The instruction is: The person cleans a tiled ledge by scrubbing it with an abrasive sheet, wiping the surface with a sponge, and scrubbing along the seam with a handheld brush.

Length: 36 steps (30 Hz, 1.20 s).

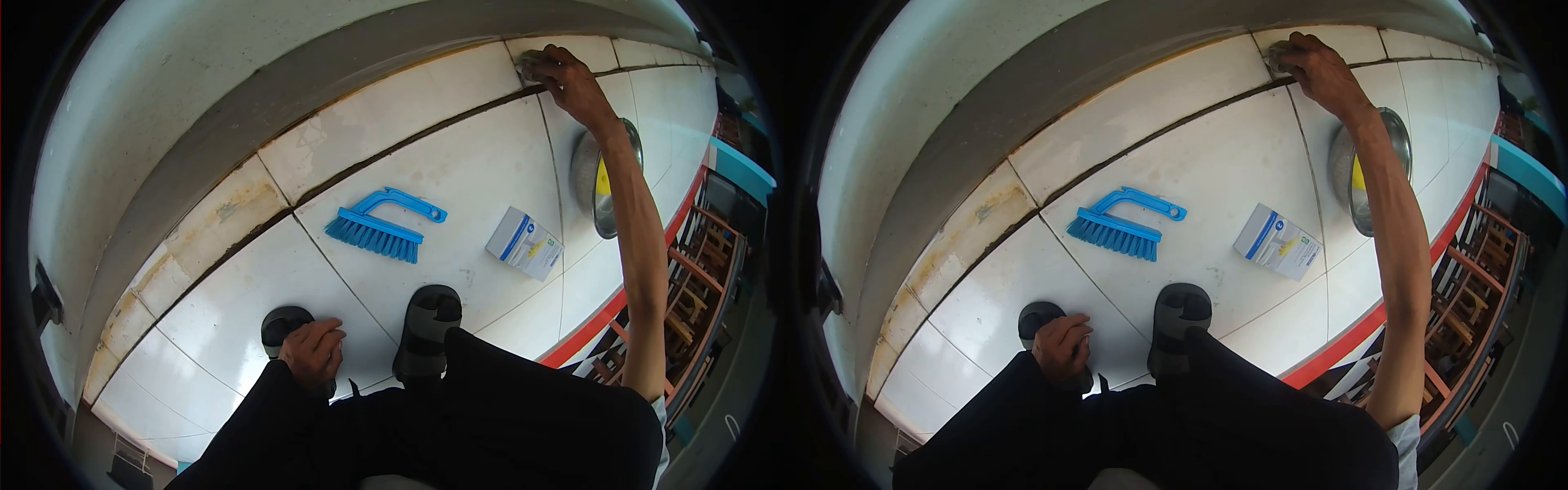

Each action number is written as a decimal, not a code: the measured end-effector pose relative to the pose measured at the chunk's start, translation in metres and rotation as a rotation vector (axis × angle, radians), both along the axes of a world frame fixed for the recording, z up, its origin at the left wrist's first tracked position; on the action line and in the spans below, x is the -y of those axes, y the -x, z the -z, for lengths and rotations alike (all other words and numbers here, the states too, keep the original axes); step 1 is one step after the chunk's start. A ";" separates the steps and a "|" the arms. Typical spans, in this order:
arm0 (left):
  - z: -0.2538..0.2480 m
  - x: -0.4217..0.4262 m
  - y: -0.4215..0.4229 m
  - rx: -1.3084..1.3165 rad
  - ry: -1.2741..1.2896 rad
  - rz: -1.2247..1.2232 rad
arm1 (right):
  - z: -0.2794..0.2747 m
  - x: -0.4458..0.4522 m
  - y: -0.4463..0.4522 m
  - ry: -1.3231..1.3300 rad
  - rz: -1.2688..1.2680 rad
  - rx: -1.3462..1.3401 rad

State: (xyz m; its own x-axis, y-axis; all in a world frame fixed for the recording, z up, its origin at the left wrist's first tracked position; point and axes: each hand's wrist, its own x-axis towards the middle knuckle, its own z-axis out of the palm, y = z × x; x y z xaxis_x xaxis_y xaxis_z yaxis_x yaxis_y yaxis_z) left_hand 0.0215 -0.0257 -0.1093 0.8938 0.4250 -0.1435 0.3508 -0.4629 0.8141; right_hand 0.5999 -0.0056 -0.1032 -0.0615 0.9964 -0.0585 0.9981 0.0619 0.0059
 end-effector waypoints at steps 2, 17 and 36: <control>-0.001 -0.003 0.000 0.003 -0.008 0.002 | -0.002 0.005 0.003 0.062 0.014 -0.011; -0.002 -0.003 -0.003 0.008 -0.023 0.035 | -0.012 -0.006 -0.001 0.173 -0.037 -0.026; 0.002 0.000 0.001 0.018 -0.006 -0.003 | -0.007 -0.017 -0.004 0.250 -0.039 -0.039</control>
